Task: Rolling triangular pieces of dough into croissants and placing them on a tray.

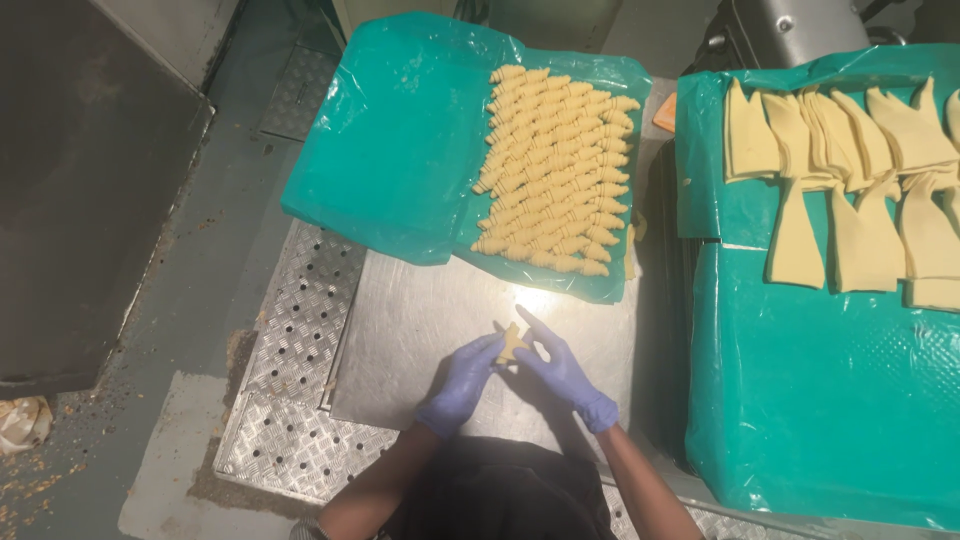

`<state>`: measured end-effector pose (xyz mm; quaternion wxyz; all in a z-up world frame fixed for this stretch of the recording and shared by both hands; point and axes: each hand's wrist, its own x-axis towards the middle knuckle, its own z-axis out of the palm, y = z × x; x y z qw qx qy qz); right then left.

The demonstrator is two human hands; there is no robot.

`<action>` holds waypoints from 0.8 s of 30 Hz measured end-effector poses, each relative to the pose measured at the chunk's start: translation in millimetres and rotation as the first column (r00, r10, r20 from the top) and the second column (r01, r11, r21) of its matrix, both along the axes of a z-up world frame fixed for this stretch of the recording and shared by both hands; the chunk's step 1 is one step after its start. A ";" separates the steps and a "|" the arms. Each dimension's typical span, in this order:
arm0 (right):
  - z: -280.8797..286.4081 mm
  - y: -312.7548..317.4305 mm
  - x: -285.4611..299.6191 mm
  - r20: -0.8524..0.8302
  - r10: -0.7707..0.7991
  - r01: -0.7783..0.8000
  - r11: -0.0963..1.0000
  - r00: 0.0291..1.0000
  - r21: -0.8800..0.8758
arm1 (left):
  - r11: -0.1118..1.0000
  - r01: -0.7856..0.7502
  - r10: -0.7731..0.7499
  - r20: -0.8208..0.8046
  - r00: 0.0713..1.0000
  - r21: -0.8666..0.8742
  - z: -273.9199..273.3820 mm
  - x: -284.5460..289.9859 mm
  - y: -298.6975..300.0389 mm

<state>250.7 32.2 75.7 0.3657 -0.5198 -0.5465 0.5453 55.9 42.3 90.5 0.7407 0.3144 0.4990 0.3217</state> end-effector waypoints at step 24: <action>83.5 -6.5 22.8 0.167 -0.006 -0.024 0.984 0.986 0.177 | 0.986 0.052 -0.109 0.366 0.924 0.161 32.0 11.4 -15.4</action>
